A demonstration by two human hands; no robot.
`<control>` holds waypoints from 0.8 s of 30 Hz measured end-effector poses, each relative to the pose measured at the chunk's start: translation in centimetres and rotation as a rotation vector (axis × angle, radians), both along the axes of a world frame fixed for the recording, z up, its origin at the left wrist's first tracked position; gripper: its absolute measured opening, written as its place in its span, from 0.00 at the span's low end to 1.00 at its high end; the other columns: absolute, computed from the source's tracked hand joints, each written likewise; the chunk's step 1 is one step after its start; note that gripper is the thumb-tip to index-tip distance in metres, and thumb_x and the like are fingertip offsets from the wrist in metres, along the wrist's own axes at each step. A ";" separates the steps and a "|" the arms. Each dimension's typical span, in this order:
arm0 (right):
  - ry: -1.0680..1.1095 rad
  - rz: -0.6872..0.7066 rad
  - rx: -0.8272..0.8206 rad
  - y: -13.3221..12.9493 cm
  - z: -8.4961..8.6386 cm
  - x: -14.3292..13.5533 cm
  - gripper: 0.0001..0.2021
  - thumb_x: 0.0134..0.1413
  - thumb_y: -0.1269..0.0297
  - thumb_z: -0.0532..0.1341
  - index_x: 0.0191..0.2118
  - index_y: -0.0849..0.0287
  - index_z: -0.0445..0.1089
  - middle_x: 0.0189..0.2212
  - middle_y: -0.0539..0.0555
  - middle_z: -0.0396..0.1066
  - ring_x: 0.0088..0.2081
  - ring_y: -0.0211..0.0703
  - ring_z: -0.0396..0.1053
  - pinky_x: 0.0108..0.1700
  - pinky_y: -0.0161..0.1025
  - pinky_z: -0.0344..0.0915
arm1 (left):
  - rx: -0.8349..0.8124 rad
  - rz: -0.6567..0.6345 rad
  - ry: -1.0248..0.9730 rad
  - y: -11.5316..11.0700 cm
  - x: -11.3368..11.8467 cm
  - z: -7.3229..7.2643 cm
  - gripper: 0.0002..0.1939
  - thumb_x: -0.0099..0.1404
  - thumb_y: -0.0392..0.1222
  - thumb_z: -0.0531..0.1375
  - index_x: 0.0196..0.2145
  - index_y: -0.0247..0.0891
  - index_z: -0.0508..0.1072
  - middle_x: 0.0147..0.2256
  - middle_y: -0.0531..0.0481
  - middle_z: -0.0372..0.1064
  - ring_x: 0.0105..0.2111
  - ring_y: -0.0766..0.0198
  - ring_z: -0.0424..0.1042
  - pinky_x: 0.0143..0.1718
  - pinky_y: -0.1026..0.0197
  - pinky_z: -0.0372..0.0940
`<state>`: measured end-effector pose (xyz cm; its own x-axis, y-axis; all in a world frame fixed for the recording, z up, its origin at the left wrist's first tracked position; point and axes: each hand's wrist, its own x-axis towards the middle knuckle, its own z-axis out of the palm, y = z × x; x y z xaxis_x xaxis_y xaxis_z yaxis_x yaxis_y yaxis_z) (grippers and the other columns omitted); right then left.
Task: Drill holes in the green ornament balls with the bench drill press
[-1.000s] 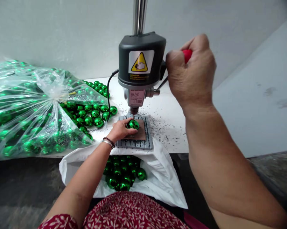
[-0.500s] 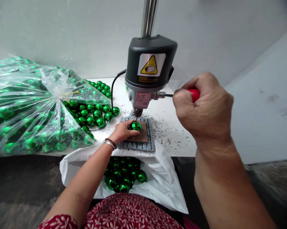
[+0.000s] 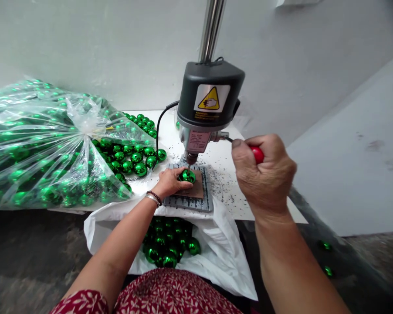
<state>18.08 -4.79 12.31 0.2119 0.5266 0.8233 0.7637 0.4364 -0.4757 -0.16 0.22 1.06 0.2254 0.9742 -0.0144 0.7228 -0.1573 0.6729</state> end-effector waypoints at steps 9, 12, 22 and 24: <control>-0.072 -0.072 0.139 0.0 -2.3 -0.4 0.11 0.59 0.60 0.58 0.28 0.58 0.62 0.19 0.46 0.61 0.21 0.30 0.54 0.26 0.32 0.54 | -0.006 -0.015 0.041 -0.3 0.1 0.2 0.28 0.54 0.52 0.68 0.53 0.47 0.76 0.43 0.49 0.78 0.49 0.49 0.72 0.52 0.52 0.63; -0.113 -0.078 0.216 0.2 -3.0 -0.3 0.08 0.59 0.63 0.58 0.29 0.59 0.63 0.20 0.46 0.62 0.21 0.29 0.55 0.26 0.31 0.55 | -0.004 -0.002 0.037 -0.2 0.1 0.0 0.29 0.54 0.52 0.68 0.54 0.47 0.75 0.45 0.48 0.78 0.50 0.48 0.71 0.52 0.51 0.62; -0.120 -0.048 0.274 0.3 -4.6 -0.2 0.07 0.58 0.64 0.59 0.30 0.59 0.63 0.21 0.46 0.63 0.23 0.29 0.59 0.28 0.30 0.58 | -0.019 -0.004 0.004 -0.4 0.3 0.5 0.23 0.53 0.50 0.68 0.48 0.45 0.77 0.39 0.50 0.78 0.45 0.51 0.72 0.48 0.54 0.63; -0.055 -0.061 0.211 0.8 -2.5 -0.2 0.10 0.58 0.60 0.58 0.29 0.59 0.63 0.20 0.46 0.61 0.21 0.29 0.56 0.26 0.31 0.54 | -0.007 -0.005 -0.005 -0.5 0.4 0.3 0.23 0.53 0.49 0.68 0.47 0.43 0.77 0.38 0.49 0.77 0.43 0.51 0.73 0.47 0.54 0.63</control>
<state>17.90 -4.02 9.85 0.1902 0.3294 0.9248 0.8138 0.4740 -0.3362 0.28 -0.25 1.35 0.2307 0.9728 -0.0197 0.7184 -0.1567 0.6778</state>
